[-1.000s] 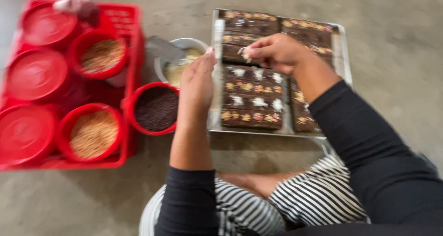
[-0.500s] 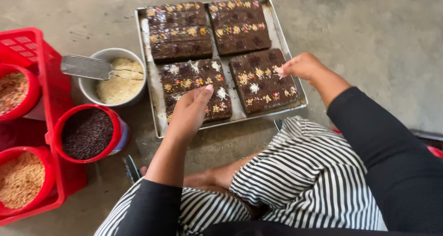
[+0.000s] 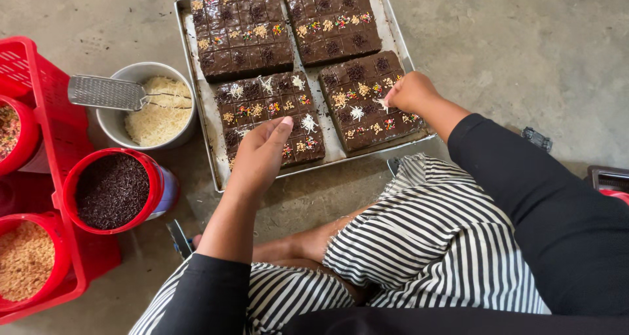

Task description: The person decorates pre-cut chocolate bars on a metal tray by sprinkling toppings by hand. They add dark chocolate sprinkles, light-colored nuts, colorful sprinkles, and white shreds to the bars in sequence.

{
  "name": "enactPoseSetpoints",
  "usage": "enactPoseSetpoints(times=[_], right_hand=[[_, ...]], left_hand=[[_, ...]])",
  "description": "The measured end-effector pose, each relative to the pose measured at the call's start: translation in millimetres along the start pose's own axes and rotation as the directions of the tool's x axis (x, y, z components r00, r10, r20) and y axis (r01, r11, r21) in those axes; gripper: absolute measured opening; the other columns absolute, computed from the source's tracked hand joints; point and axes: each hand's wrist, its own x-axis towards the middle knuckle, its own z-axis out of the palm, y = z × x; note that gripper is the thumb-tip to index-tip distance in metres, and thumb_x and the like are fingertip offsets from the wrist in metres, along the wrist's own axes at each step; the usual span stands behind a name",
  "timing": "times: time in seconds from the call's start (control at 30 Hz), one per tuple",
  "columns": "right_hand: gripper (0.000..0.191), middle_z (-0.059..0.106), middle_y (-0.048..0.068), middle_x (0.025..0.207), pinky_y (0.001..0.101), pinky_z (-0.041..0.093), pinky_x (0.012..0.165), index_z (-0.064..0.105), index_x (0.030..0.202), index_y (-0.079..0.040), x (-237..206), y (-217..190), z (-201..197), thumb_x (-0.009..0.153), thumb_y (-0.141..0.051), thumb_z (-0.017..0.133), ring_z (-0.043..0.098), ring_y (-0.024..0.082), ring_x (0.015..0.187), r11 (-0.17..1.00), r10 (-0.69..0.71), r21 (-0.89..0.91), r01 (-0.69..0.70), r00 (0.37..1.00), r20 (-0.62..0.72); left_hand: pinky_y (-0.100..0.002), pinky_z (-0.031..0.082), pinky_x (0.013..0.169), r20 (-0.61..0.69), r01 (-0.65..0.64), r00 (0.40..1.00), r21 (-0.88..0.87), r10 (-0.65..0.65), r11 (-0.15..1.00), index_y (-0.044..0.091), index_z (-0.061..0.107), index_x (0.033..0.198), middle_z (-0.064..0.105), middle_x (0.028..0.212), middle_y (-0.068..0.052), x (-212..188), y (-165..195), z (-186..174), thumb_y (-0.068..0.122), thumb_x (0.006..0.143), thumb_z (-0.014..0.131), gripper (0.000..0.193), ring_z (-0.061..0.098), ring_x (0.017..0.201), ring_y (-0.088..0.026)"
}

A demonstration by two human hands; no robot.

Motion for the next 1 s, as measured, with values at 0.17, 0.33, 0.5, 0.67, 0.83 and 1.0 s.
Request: enactPoseSetpoints(times=[0.17,0.33,0.5,0.67,0.83,1.0], right_hand=[[0.013,0.076,0.007,0.078,0.0363,0.054,0.069,0.081,0.079,-0.016,-6,-3,-2,0.077,-0.027,0.089,0.07,0.019,0.07,0.997,0.034,-0.067,-0.037,0.998,-0.051],[0.013,0.078,0.003,0.088,0.0353,0.056,0.074,0.083,0.091,-0.027,-11,0,-6,0.081,-0.02,0.08,0.074,0.019,0.079,0.996,-0.049,-0.074,0.044,0.997,-0.061],[0.035,0.078,0.004,0.096,0.0367,0.057,0.077,0.084,0.096,-0.03,-11,1,-2,0.079,-0.004,0.066,0.074,0.023,0.087,0.984,-0.093,-0.155,0.09,0.996,-0.009],[0.036,0.078,0.005,0.097,0.0377,0.057,0.079,0.084,0.097,-0.03,-10,3,1,0.083,-0.004,0.064,0.074,0.024,0.088,0.985,-0.016,-0.17,0.011,0.999,-0.031],[0.029,0.078,0.01,0.098,0.0365,0.057,0.079,0.084,0.102,-0.024,-12,-2,-19,0.085,-0.007,0.068,0.074,0.024,0.088,0.969,-0.237,-0.119,0.217,0.95,-0.202],[0.025,0.073,0.008,0.097,0.0354,0.055,0.078,0.082,0.107,-0.02,-22,-91,-26,0.082,-0.018,0.079,0.07,0.022,0.085,0.924,-0.355,0.098,0.371,0.923,-0.147]], left_hand=[[-0.035,0.049,0.079,-0.039,0.206,0.978,0.006,-0.205,0.979,0.005,0.07,0.133,0.07,0.102,-0.013,-6,9,-2,0.041,0.101,0.06,0.049,0.057,0.086,-0.019],[-0.028,0.048,0.097,-0.018,-0.004,1.0,-0.035,0.004,0.999,-0.002,0.068,0.128,0.077,0.113,-0.006,-4,9,-5,0.04,0.099,0.059,0.051,0.066,0.106,-0.011],[-0.027,0.046,0.099,-0.031,0.01,0.999,-0.076,-0.013,0.997,-0.002,0.065,0.13,0.075,0.115,-0.005,-1,7,-7,0.04,0.099,0.059,0.052,0.065,0.108,-0.01],[-0.029,0.048,0.096,-0.078,0.039,0.996,-0.061,-0.043,0.997,-0.001,0.067,0.13,0.075,0.107,-0.006,0,8,-16,0.041,0.099,0.06,0.053,0.064,0.101,-0.011],[-0.032,0.047,0.095,-0.213,-0.064,0.977,-0.158,0.029,0.985,-0.005,0.074,0.119,0.073,0.108,-0.007,8,28,-67,0.038,0.098,0.063,0.05,0.062,0.102,-0.015],[-0.03,0.044,0.098,-0.519,-0.24,0.854,-0.358,0.021,0.902,0.004,0.068,0.13,0.073,0.122,-0.004,-15,49,-161,0.044,0.098,0.053,0.054,0.067,0.113,-0.011]])
